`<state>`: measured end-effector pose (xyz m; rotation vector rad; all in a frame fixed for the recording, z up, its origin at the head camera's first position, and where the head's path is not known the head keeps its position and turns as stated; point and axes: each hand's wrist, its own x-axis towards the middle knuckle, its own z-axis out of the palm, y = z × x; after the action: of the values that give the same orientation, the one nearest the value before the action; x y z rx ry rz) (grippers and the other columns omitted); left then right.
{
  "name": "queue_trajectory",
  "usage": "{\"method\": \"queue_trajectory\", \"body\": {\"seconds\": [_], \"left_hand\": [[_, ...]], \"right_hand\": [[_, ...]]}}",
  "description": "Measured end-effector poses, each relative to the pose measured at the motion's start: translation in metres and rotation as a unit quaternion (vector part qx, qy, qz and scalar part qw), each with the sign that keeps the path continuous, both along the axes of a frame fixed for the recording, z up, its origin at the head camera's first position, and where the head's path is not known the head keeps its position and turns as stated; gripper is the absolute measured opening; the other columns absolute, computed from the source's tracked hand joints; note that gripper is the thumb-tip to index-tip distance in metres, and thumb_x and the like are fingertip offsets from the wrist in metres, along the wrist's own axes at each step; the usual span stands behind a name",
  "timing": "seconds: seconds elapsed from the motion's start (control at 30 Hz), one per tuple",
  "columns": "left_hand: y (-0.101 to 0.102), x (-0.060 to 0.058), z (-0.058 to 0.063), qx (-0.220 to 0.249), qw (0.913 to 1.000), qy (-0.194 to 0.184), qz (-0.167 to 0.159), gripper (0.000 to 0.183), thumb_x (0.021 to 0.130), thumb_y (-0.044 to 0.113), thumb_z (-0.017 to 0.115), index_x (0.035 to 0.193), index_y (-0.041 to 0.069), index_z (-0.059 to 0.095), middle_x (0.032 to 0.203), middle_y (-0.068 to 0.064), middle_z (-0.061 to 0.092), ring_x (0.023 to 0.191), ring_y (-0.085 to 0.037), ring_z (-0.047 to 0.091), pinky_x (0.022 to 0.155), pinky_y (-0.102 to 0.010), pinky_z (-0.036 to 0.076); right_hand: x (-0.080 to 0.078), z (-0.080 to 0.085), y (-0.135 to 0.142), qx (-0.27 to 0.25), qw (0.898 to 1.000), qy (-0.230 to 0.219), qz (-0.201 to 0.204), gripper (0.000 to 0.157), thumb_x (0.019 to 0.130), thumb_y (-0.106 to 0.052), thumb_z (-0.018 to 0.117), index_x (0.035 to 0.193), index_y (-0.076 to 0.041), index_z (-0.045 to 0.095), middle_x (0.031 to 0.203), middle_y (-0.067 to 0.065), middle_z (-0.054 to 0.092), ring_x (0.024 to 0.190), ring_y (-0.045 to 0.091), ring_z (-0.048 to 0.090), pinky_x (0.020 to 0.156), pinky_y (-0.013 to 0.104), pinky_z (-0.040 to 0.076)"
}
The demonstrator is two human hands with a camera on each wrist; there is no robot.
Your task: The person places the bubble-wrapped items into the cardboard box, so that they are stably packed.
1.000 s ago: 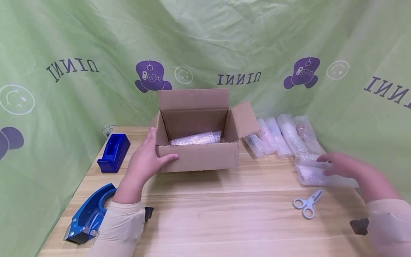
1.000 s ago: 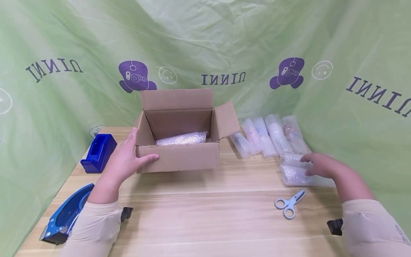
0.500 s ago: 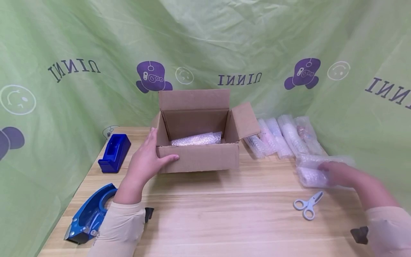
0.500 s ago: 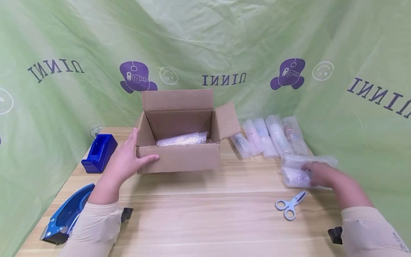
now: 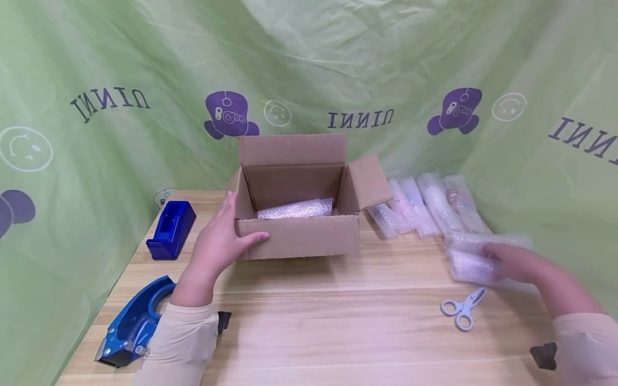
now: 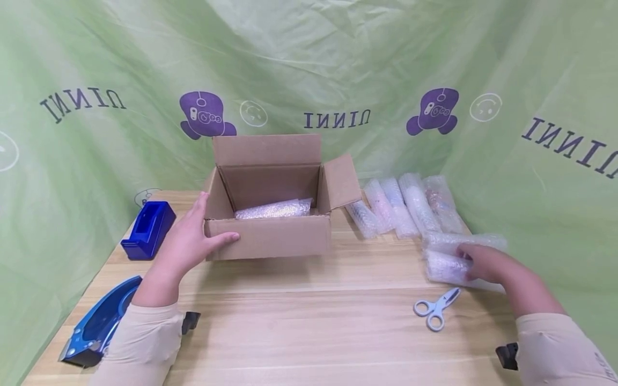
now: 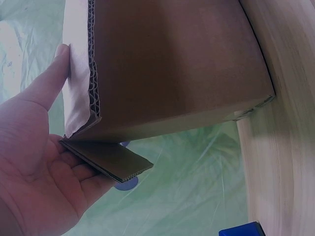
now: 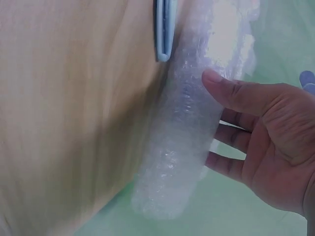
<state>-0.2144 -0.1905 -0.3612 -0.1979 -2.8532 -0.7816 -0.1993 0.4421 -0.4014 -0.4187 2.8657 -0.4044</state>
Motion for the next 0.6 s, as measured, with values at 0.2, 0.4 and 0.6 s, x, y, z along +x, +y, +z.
{"method": "queue_trajectory", "body": {"seconds": [0.2, 0.4, 0.6], "left_hand": [[0.0, 0.0, 0.0, 0.0, 1.0, 0.001, -0.001, 0.123, 0.073, 0.072, 0.069, 0.158, 0.007, 0.008, 0.165, -0.014, 0.006, 0.146, -0.043, 0.023, 0.112, -0.061, 0.03], [0.0, 0.001, 0.0, 0.0, 1.0, 0.0, 0.0, 0.122, 0.074, 0.071, 0.07, 0.158, 0.007, 0.009, 0.165, -0.015, 0.008, 0.146, -0.043, 0.023, 0.112, -0.061, 0.031], [0.0, 0.001, 0.001, -0.001, 1.0, -0.003, 0.001, 0.123, 0.073, 0.072, 0.069, 0.158, 0.007, 0.008, 0.165, -0.014, 0.005, 0.146, -0.043, 0.022, 0.112, -0.062, 0.03]], "right_hand": [[-0.003, 0.019, -0.003, 0.002, 1.0, -0.001, 0.004, 0.05, 0.074, -0.014, 0.079, 0.117, 0.005, 0.062, 0.111, 0.029, 0.064, 0.103, 0.05, 0.059, 0.086, 0.064, 0.047], [-0.01, 0.047, -0.016, -0.024, 0.999, 0.017, 0.014, 0.05, 0.084, -0.014, 0.073, 0.126, 0.009, 0.057, 0.121, 0.037, 0.058, 0.111, 0.056, 0.055, 0.089, 0.066, 0.045], [-0.021, 0.071, -0.036, -0.03, 0.996, 0.078, 0.025, 0.046, 0.089, -0.016, 0.071, 0.126, 0.009, 0.056, 0.12, 0.034, 0.061, 0.112, 0.053, 0.056, 0.092, 0.066, 0.043]]}}
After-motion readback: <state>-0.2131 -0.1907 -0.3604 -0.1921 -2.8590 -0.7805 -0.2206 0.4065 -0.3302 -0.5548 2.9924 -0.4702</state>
